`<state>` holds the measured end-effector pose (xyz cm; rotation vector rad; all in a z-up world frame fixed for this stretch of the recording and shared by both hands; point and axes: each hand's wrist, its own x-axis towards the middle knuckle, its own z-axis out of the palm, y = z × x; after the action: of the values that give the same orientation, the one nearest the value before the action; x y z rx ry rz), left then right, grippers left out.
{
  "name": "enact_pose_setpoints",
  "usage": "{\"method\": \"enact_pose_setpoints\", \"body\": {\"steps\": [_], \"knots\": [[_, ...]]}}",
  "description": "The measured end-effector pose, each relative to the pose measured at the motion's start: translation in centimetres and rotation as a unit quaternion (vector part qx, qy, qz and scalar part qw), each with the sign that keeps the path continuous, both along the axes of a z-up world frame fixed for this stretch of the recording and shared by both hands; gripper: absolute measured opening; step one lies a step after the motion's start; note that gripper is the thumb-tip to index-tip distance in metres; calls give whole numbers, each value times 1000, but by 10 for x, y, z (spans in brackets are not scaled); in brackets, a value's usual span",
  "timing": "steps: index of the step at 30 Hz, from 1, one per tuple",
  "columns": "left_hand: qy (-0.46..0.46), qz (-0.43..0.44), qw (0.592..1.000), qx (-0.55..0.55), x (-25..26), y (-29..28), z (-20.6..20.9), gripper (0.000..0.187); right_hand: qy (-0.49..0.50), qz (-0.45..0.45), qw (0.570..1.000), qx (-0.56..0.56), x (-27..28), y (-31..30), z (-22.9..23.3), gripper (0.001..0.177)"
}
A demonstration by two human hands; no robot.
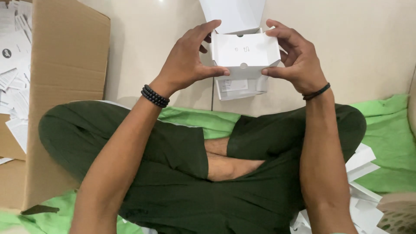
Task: The person packs electronic components or items into small white retail boxes with manuals.
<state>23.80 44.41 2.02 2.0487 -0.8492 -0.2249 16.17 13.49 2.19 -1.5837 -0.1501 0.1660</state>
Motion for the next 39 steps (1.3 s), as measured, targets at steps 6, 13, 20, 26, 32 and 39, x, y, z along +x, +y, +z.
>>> {"method": "enact_pose_setpoints", "body": {"steps": [6,13,20,26,32,39], "knots": [[-3,21,999,27,-5,-6,-13,108,31,37,999,-5,6,-5,0,72],[-165,-2,981,106,-14,-6,-16,110,-24,51,983,-174,0,4,5,73],[-220,18,948,230,-31,-23,-6,104,-127,28,894,-428,-17,15,-25,68],[-288,70,924,243,-40,-36,-33,87,-103,-45,913,-391,-33,38,-48,105],[-294,118,920,229,-27,-36,-30,100,-59,-25,921,-385,-42,45,-49,110],[15,197,980,-17,26,-23,-76,92,51,-120,963,-237,9,13,-64,88]]}}
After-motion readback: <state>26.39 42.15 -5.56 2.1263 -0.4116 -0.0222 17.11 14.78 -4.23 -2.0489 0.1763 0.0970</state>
